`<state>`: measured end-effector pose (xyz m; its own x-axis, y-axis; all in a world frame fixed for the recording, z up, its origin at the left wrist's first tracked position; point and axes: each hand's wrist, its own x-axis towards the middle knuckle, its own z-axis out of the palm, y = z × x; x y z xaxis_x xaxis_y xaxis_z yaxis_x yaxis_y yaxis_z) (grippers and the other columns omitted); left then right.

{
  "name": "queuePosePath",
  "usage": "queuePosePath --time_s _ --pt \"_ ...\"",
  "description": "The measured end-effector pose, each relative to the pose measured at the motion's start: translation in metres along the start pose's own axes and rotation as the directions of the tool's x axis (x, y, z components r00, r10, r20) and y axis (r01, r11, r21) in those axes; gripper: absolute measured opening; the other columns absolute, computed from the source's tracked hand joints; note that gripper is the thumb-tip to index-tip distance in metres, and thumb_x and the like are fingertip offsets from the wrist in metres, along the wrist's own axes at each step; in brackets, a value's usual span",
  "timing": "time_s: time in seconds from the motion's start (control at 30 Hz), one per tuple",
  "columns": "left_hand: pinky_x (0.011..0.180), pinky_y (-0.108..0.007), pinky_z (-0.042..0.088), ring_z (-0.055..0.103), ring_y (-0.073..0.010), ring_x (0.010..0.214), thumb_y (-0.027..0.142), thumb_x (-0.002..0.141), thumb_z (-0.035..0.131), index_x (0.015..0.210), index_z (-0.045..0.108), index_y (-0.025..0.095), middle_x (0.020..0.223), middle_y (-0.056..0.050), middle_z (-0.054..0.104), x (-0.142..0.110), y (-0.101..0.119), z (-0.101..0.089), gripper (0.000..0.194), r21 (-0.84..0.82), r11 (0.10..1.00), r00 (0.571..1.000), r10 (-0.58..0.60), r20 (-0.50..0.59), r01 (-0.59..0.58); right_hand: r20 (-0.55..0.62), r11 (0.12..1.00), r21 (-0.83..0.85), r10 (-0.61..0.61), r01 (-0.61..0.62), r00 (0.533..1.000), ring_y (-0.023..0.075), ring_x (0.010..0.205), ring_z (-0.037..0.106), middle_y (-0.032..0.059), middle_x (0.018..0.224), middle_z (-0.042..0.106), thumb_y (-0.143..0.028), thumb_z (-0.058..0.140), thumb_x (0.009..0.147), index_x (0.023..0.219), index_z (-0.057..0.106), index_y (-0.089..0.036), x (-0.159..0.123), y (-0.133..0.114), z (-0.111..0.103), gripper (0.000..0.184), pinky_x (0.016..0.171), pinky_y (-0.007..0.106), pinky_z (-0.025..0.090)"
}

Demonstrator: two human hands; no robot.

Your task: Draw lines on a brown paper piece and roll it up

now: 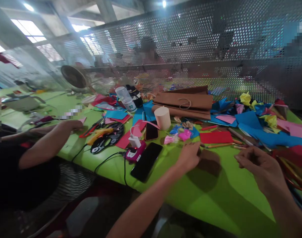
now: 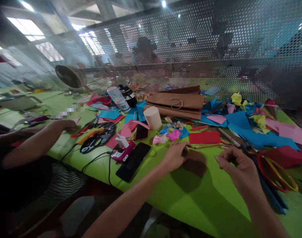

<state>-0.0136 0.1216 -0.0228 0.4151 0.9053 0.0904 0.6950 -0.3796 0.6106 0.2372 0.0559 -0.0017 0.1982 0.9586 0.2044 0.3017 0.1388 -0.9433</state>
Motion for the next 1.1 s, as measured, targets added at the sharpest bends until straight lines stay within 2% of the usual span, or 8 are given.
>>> queuePosePath --time_s 0.13,0.27,0.33,0.4,0.57,0.8,0.97,1.1 --pt "0.083 -0.032 0.050 0.065 -0.0220 0.094 0.007 0.082 0.068 0.100 0.072 0.018 0.096 -0.005 0.072 -0.008 0.006 -0.007 0.022 -0.210 0.974 0.981 0.040 -0.189 -0.080 -0.163 0.982 0.187 0.001 0.029 0.987 0.0140 0.065 0.057 -0.0024 0.073 0.061 -0.036 0.088 0.074 0.075 0.059 -0.024 0.001 -0.006 -0.003 0.031 0.061 0.026 0.048" --pt "0.089 -0.034 0.049 0.064 -0.0224 0.101 0.010 0.092 0.061 0.097 0.071 0.019 0.101 -0.007 0.070 -0.025 0.014 -0.011 0.014 -0.141 0.956 0.891 0.176 -0.419 -0.255 -0.364 0.969 0.216 -0.034 0.120 0.931 0.0143 0.065 0.062 -0.0017 0.076 0.066 -0.032 0.093 0.065 0.091 0.066 -0.024 0.009 -0.003 -0.010 0.038 0.059 0.025 0.051" --pt "0.093 -0.039 0.048 0.063 -0.0238 0.104 0.012 0.094 0.060 0.104 0.071 0.021 0.106 -0.007 0.071 -0.038 0.016 -0.008 0.018 0.027 0.958 0.897 0.279 -0.342 -0.287 -0.309 0.991 0.082 -0.079 0.110 0.948 0.0153 0.068 0.065 -0.0001 0.082 0.069 -0.037 0.087 0.073 0.107 0.068 -0.025 0.014 0.002 -0.012 0.041 0.060 0.025 0.052" --pt "0.095 -0.042 0.046 0.064 -0.0243 0.104 0.014 0.096 0.058 0.110 0.071 0.022 0.111 -0.007 0.072 -0.053 0.014 -0.003 0.020 0.166 0.935 0.929 0.337 -0.151 -0.312 -0.168 0.988 -0.102 -0.129 0.113 0.977 0.0178 0.080 0.069 0.0041 0.096 0.073 -0.042 0.075 0.086 0.118 0.067 -0.024 0.017 0.009 -0.013 0.037 0.067 0.028 0.056" --pt "0.106 -0.050 0.044 0.061 -0.0301 0.122 0.046 0.096 0.067 0.132 0.065 0.024 0.133 -0.010 0.068 -0.080 0.008 -0.001 0.043 0.200 0.916 0.932 0.316 0.178 -0.348 0.093 0.870 -0.444 -0.191 0.212 0.977 0.0252 0.105 0.071 0.0101 0.123 0.075 -0.035 0.059 0.097 0.123 0.071 -0.024 0.027 0.024 -0.003 0.031 0.093 0.039 0.055" --pt "0.124 -0.056 0.029 0.042 -0.0266 0.150 0.041 0.106 0.048 0.144 0.057 0.028 0.160 -0.008 0.049 -0.068 0.003 -0.010 0.041 0.170 0.881 0.887 0.401 0.229 -0.442 0.367 0.591 -0.679 -0.241 0.436 0.898 0.0306 0.124 0.065 0.0114 0.136 0.071 -0.010 0.041 0.095 0.136 0.067 -0.021 0.039 0.046 0.034 0.050 0.105 0.048 0.049" --pt "0.119 -0.055 0.032 0.051 -0.0301 0.141 0.043 0.105 0.052 0.145 0.055 0.027 0.156 -0.010 0.054 -0.073 0.007 -0.005 0.044 0.272 0.863 0.895 0.359 0.264 -0.426 0.412 0.379 -0.796 -0.232 0.472 0.881 0.0328 0.102 0.067 0.0165 0.112 0.072 -0.010 0.040 0.096 0.124 0.070 -0.016 0.032 0.043 0.039 0.041 0.081 0.043 0.048" --pt "0.102 -0.051 0.046 0.063 -0.0328 0.117 0.042 0.100 0.060 0.145 0.054 0.018 0.136 -0.014 0.065 -0.085 0.020 -0.011 0.051 0.382 0.855 0.922 0.244 0.302 -0.351 0.434 0.295 -0.822 -0.228 0.487 0.872 0.0279 0.089 0.066 0.0133 0.103 0.070 -0.017 0.041 0.101 0.106 0.070 -0.018 0.032 0.039 0.037 0.029 0.071 0.038 0.042"
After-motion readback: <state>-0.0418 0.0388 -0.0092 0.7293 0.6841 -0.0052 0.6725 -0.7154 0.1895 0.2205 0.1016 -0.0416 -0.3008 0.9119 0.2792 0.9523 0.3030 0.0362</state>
